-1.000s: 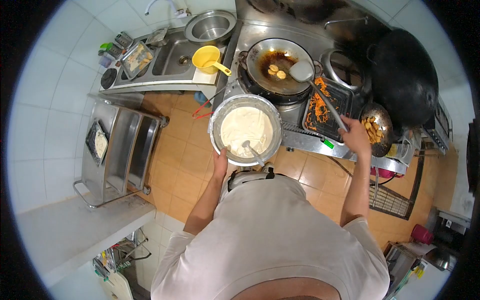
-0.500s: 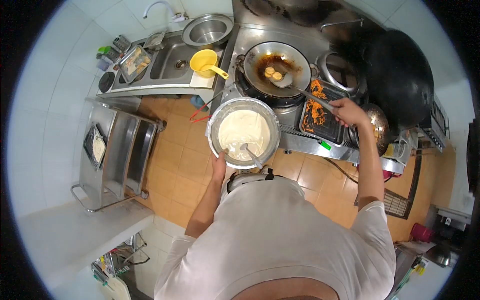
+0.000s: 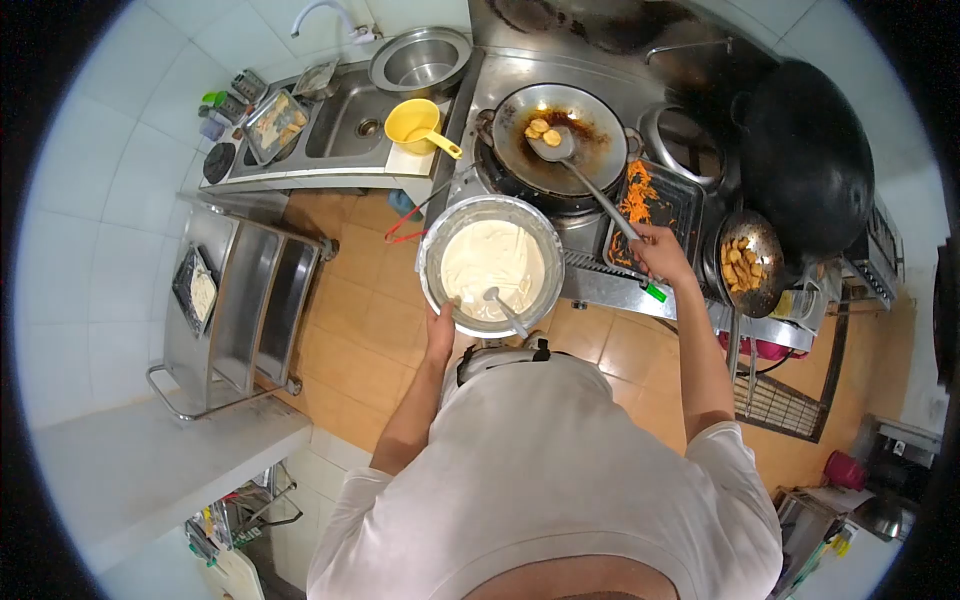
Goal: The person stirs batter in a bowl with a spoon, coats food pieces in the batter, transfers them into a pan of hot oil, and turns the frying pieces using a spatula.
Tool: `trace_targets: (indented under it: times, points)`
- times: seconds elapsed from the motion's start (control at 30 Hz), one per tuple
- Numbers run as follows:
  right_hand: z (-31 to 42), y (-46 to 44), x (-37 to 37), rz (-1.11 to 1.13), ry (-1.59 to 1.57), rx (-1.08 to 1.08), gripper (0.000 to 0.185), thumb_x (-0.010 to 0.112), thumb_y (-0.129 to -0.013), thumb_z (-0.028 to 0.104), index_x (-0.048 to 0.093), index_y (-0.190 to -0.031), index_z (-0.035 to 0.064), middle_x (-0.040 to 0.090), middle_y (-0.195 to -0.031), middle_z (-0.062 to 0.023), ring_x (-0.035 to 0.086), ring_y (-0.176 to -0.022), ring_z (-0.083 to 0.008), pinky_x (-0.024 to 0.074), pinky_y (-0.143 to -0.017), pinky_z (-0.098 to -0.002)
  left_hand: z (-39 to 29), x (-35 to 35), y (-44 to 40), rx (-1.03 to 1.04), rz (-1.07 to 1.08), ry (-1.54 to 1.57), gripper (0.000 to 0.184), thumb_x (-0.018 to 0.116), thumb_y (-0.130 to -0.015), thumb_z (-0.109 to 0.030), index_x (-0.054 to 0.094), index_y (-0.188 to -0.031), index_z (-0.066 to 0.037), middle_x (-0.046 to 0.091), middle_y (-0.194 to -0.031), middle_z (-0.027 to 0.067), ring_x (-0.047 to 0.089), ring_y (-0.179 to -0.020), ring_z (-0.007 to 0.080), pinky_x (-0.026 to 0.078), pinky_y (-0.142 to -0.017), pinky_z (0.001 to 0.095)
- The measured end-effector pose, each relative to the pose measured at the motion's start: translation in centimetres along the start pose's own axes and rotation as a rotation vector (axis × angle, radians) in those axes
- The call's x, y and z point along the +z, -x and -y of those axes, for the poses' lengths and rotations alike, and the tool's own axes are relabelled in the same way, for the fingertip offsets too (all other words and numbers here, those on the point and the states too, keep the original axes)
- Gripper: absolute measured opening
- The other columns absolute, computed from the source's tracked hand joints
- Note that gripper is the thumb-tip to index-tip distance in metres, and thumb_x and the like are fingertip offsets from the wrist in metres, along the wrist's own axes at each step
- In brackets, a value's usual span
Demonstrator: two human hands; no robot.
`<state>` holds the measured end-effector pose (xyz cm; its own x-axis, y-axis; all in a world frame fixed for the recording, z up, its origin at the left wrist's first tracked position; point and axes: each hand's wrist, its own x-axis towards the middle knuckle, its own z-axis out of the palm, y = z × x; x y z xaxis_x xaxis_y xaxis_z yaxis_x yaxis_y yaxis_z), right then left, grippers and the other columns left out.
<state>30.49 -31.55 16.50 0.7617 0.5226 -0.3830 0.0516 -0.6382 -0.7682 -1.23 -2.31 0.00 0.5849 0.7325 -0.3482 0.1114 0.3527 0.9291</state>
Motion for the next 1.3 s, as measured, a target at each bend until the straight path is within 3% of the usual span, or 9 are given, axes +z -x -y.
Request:
trace_targets:
  times: [0.1, 0.53, 0.73, 0.83, 0.93, 1.13, 1.3]
  points:
    - [-0.2, -0.6, -0.2, 0.017, -0.063, 0.031, 0.042, 0.059, -0.086, 0.012, 0.060, -0.128, 0.0084, 0.056, -0.059, -0.0022, 0.052, -0.047, -0.0090, 0.0431, -0.043, -0.0278, 0.2, -0.4, -0.2, -0.058, 0.068, 0.025, 0.048, 0.049, -0.089, -0.010, 0.041, -0.136, 0.002, 0.054, -0.127, 0.0134, 0.051, -0.114, 0.0216, 0.039, -0.099, 0.0322]
    - [-2.1, -2.0, 1.5, -0.054, -0.093, 0.025, 0.043, 0.060, -0.086, 0.013, 0.059, -0.130, 0.0117, 0.055, -0.061, -0.0015, 0.052, -0.048, -0.0098, 0.0414, -0.043, -0.0279, -0.5, 0.0, 0.3, -0.032, 0.020, -0.037, 0.043, 0.051, -0.090, -0.014, 0.048, -0.129, 0.005, 0.056, -0.124, 0.0135, 0.052, -0.112, 0.0214, 0.041, -0.096, 0.0322]
    - [-0.6, -0.3, 1.8, -0.077, 0.071, -0.028, 0.041, 0.061, -0.086, 0.014, 0.061, -0.126, 0.0128, 0.057, -0.061, -0.0051, 0.054, -0.051, -0.0115, 0.0441, -0.051, -0.0315, -0.4, 0.0, 0.2, -0.034, 0.035, -0.027, 0.046, 0.051, -0.090, -0.014, 0.045, -0.132, 0.004, 0.055, -0.126, 0.0138, 0.050, -0.115, 0.0223, 0.039, -0.099, 0.0325]
    - [-0.3, 1.1, 1.9, -0.087, 0.187, -0.118, 0.040, 0.062, -0.084, 0.014, 0.061, -0.124, 0.0135, 0.060, -0.065, -0.0085, 0.057, -0.055, -0.0145, 0.0465, -0.058, -0.0336, -1.2, 0.4, 0.7, -0.040, 0.023, -0.019, 0.047, 0.051, -0.090, -0.014, 0.044, -0.133, 0.004, 0.054, -0.128, 0.0143, 0.049, -0.117, 0.0232, 0.037, -0.101, 0.0328]
    - [1.6, 3.6, 1.9, -0.119, 0.190, -0.025, 0.038, 0.064, -0.082, 0.014, 0.063, -0.120, 0.0126, 0.063, -0.070, -0.0131, 0.060, -0.060, -0.0208, 0.0479, -0.063, -0.0361, -1.0, 0.2, 0.6, -0.060, 0.035, -0.030, 0.049, 0.051, -0.090, -0.016, 0.043, -0.134, 0.004, 0.053, -0.130, 0.0146, 0.048, -0.118, 0.0238, 0.037, -0.102, 0.0332]
    - [-1.7, 6.0, 2.6, -0.152, 0.323, -0.200, 0.040, 0.068, -0.078, 0.014, 0.063, -0.117, 0.0061, 0.065, -0.081, -0.0232, 0.064, -0.075, -0.0397, 0.0498, -0.070, -0.0410, -0.6, 0.0, 0.5, -0.043, 0.030, -0.067, 0.048, 0.050, -0.091, -0.017, 0.044, -0.133, 0.005, 0.053, -0.130, 0.0147, 0.049, -0.118, 0.0232, 0.036, -0.102, 0.0332]
    - [-2.6, 8.0, 3.3, -0.252, 0.434, -0.268, 0.042, 0.068, -0.077, 0.012, 0.061, -0.115, -0.0034, 0.064, -0.087, -0.0278, 0.064, -0.083, -0.0425, 0.0505, -0.074, -0.0448, 1.2, -0.8, -0.3, -0.043, 0.031, -0.085, 0.045, 0.049, -0.090, -0.016, 0.048, -0.130, 0.006, 0.056, -0.127, 0.0140, 0.051, -0.115, 0.0221, 0.039, -0.099, 0.0331]
